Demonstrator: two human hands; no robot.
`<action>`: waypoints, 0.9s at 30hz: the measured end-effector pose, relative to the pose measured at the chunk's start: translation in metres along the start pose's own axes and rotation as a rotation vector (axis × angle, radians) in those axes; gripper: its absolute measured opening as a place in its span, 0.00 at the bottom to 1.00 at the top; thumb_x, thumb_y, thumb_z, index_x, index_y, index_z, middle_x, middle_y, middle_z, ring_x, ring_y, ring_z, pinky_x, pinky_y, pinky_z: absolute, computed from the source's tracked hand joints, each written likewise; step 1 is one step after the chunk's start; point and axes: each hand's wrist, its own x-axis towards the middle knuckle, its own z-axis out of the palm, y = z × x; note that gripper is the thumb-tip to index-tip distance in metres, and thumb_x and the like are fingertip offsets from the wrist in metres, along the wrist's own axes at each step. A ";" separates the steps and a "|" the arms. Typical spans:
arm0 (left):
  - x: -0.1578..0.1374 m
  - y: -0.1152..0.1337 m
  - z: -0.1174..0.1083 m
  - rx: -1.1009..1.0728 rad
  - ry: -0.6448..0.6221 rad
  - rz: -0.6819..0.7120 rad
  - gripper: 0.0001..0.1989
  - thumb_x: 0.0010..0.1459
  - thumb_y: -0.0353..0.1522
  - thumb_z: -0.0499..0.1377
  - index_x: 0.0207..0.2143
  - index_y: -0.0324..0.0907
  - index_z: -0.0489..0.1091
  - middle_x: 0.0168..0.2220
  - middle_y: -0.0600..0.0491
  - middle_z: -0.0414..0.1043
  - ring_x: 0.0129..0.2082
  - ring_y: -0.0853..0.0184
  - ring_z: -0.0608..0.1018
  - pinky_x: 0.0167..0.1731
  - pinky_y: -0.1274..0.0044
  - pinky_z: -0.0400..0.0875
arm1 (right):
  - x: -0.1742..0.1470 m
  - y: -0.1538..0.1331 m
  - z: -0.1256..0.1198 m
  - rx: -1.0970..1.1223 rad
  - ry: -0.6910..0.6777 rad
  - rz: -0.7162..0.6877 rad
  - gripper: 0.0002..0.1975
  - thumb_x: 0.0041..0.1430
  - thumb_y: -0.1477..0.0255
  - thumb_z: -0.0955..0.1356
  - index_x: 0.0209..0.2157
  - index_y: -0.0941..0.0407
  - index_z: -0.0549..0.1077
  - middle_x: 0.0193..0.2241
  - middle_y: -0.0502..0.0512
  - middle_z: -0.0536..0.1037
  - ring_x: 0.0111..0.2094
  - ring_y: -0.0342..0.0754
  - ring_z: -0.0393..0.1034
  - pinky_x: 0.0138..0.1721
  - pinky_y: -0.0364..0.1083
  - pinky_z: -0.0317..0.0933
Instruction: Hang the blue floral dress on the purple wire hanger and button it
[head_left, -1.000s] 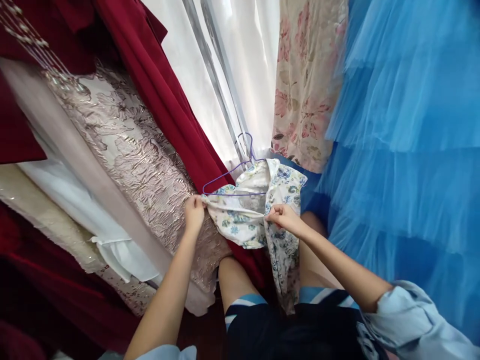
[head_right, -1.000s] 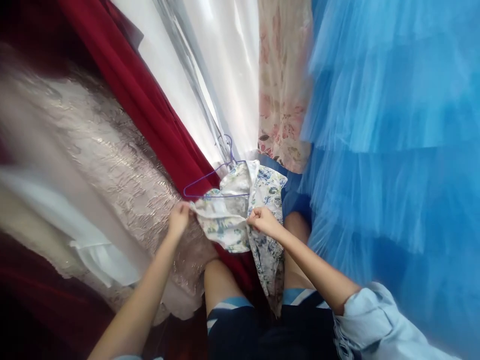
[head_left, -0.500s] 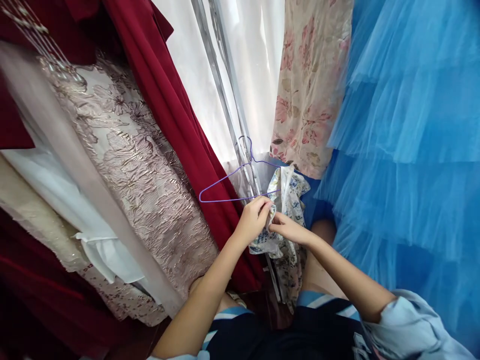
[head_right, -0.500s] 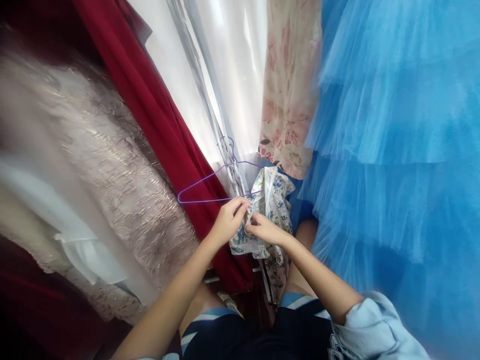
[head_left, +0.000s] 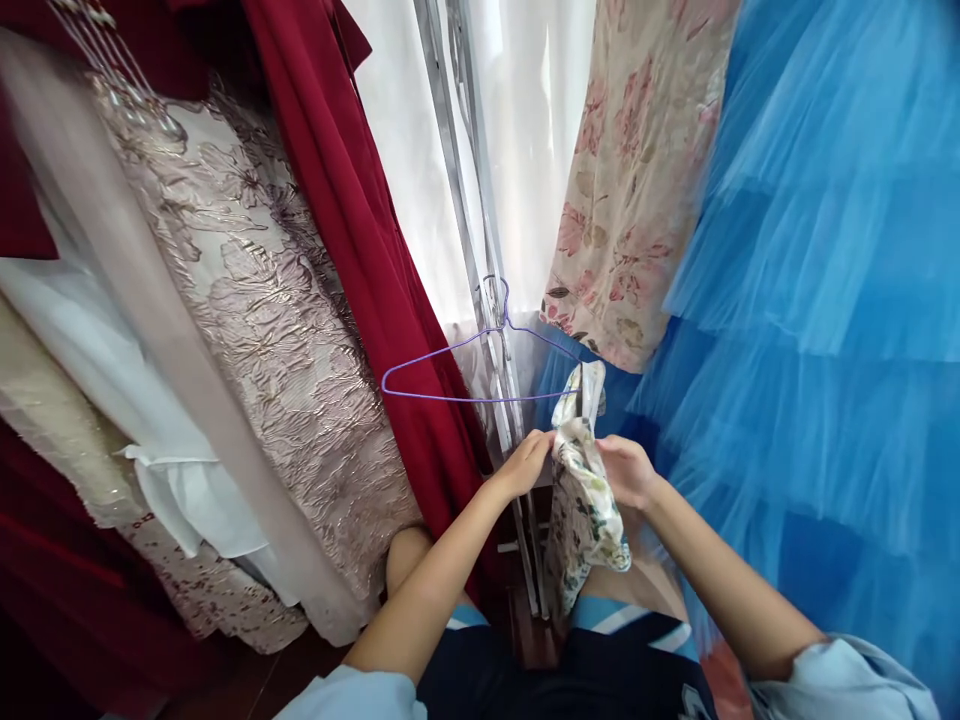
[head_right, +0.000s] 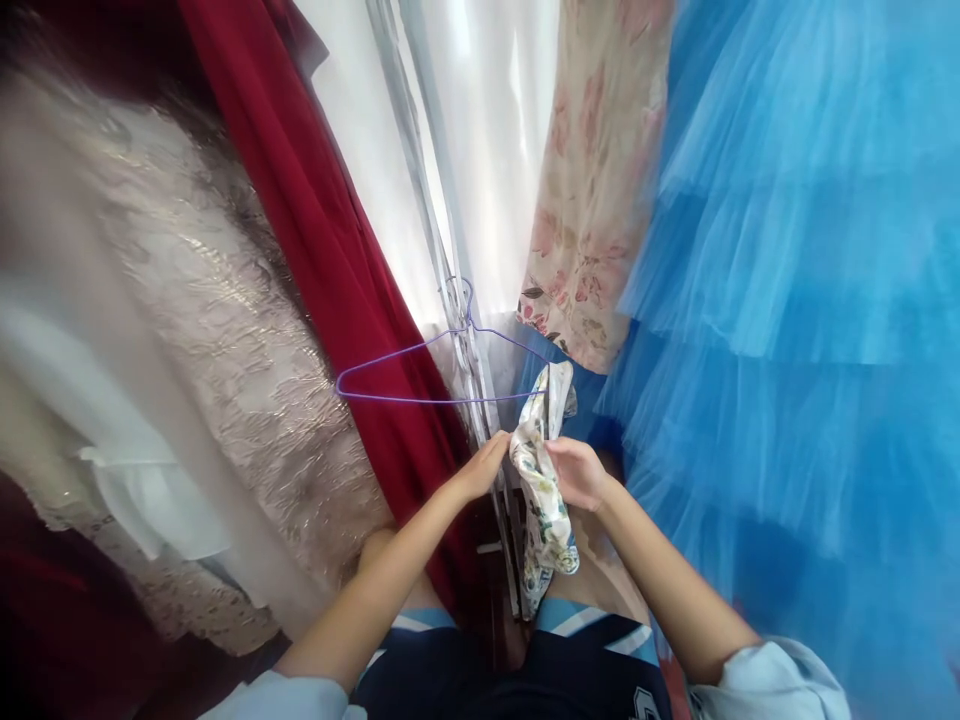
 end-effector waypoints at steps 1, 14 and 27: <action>0.000 -0.005 -0.001 0.060 -0.015 0.030 0.22 0.68 0.36 0.39 0.37 0.42 0.72 0.37 0.50 0.70 0.44 0.61 0.71 0.51 0.69 0.65 | -0.002 0.002 0.000 0.029 -0.010 0.003 0.21 0.45 0.58 0.66 0.37 0.58 0.76 0.33 0.62 0.81 0.36 0.59 0.76 0.39 0.53 0.68; -0.109 -0.055 -0.099 0.430 -0.054 -0.186 0.15 0.58 0.40 0.56 0.23 0.40 0.70 0.26 0.53 0.66 0.30 0.64 0.70 0.33 0.74 0.63 | 0.026 -0.032 -0.039 -0.450 0.327 -0.327 0.10 0.41 0.72 0.71 0.29 0.60 0.75 0.23 0.50 0.75 0.25 0.46 0.66 0.26 0.43 0.59; -0.067 -0.016 -0.210 0.909 0.226 -0.203 0.12 0.64 0.37 0.49 0.42 0.45 0.70 0.35 0.48 0.70 0.46 0.55 0.69 0.47 0.69 0.64 | 0.122 -0.051 -0.053 -0.814 0.475 -0.473 0.14 0.36 0.71 0.69 0.30 0.56 0.67 0.26 0.48 0.71 0.28 0.46 0.63 0.31 0.43 0.57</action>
